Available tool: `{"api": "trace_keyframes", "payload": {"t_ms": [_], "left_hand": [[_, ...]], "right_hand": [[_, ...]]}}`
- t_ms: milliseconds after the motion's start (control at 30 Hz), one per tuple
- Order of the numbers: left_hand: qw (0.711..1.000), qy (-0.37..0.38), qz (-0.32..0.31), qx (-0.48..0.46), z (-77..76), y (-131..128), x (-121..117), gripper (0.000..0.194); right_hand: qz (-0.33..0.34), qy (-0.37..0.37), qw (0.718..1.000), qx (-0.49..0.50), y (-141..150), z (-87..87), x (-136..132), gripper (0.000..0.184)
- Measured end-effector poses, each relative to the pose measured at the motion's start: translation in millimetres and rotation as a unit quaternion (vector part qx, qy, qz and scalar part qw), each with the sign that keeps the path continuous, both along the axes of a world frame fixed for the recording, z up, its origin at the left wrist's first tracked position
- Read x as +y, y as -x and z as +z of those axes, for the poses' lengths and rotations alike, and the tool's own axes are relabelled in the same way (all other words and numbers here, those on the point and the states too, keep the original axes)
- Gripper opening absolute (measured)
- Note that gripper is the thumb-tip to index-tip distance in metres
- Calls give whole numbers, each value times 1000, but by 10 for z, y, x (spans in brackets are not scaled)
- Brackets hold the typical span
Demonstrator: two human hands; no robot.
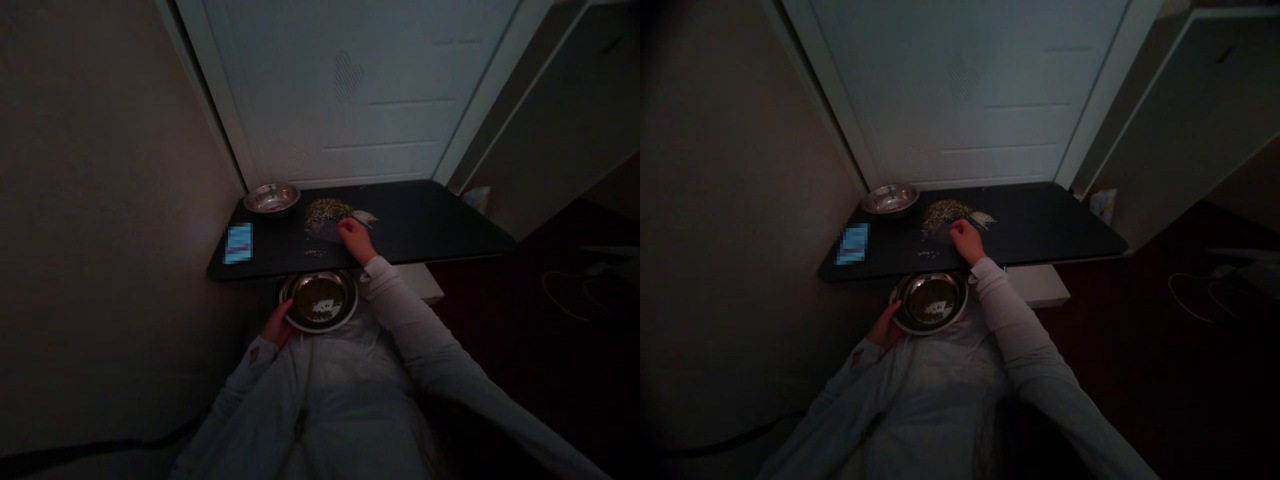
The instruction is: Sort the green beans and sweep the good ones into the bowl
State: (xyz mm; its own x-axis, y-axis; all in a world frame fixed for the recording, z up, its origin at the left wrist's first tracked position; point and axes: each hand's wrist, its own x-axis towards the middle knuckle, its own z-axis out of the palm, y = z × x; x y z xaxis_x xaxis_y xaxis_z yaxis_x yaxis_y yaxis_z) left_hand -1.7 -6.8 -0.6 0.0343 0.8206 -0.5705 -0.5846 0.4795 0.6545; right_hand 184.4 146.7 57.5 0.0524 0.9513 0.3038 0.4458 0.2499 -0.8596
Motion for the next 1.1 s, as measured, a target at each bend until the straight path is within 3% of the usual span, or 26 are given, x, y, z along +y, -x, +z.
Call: {"api": "trace_keyframes", "payload": {"t_ms": [133, 400, 600, 767, 1100], "left_hand": [[1000, 13, 1, -16, 32, -16, -1, 30], [1000, 21, 13, 1, -2, -6, 13, 24], [1000, 18, 2, -5, 23, -14, 3, 27], [1000, 22, 7, 9, 44, -26, -3, 32], [1000, -3, -13, 2, -56, 14, 4, 33]], "right_hand": [[7, 19, 997, 72, -50, 44, -59, 11], [56, 71, 989, 115, -137, 76, -190, 10], [15, 39, 987, 157, -158, 38, -237, 11], [3, 24, 991, 134, -148, 46, -270, 10], [-16, 1, 1000, 26, -130, 21, -300, 12]]}}
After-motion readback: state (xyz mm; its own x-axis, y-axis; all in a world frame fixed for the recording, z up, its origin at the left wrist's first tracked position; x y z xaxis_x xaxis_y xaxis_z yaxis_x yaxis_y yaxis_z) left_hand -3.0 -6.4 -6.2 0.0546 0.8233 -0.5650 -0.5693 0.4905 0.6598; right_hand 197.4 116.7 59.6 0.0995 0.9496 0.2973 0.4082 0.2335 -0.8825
